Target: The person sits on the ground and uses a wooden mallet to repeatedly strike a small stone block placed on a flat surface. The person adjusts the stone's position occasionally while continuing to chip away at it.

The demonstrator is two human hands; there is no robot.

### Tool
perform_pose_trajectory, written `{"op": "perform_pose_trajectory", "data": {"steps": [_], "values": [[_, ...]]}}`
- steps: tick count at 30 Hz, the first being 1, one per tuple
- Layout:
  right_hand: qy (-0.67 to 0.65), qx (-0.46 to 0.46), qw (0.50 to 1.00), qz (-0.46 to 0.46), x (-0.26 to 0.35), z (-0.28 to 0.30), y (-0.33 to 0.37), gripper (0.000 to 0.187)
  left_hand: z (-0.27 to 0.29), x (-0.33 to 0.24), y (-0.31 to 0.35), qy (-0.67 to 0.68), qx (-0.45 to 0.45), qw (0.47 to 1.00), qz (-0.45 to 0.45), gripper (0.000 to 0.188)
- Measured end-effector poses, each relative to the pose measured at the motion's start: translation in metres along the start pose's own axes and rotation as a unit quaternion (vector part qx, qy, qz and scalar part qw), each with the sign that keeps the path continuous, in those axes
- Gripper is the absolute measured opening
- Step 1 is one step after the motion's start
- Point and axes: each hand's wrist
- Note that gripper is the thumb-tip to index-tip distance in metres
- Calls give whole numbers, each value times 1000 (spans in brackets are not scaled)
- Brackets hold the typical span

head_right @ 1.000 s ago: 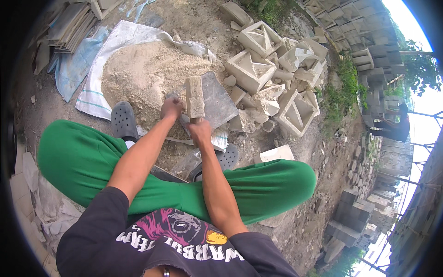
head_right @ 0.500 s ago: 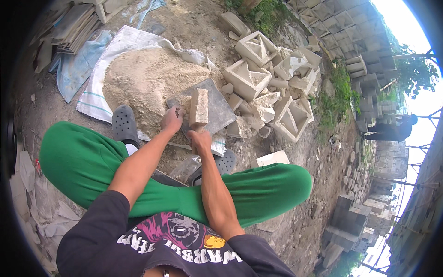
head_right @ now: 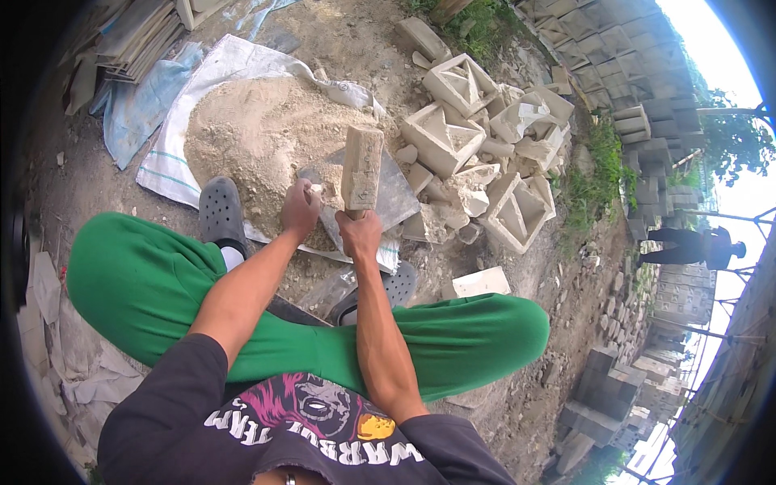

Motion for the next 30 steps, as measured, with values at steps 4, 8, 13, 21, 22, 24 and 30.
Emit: {"op": "perform_pose_trajectory", "data": {"steps": [4,8,13,21,22,24,30], "values": [[121,-2,992,41,-14,-17,3,34,1,-1,1,-5,7,999,34,26],[233,21,972,19,-62,-37,-7,34,0,-17,-4,-17,46,997,56,26],[68,36,997,3,-18,-17,3,27,-1,-7,-1,-11,26,999,42,27],[77,-13,995,69,-30,-18,-1,27,1,0,-1,-20,9,997,74,27],[92,79,992,-22,-30,-19,4,29,2,2,-2,-14,17,995,94,27],[176,113,977,-54,-44,-25,-4,32,1,-4,-4,1,37,991,126,27],[39,-23,999,24,-6,-15,12,27,-1,7,3,13,1,994,109,31]]}}
Point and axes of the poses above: each hand's wrist, its own y-axis away from the middle knuckle, its own z-axis out of the back of the hand, x = y × z, and after that the axes turned 8 degrees about y, right-handed
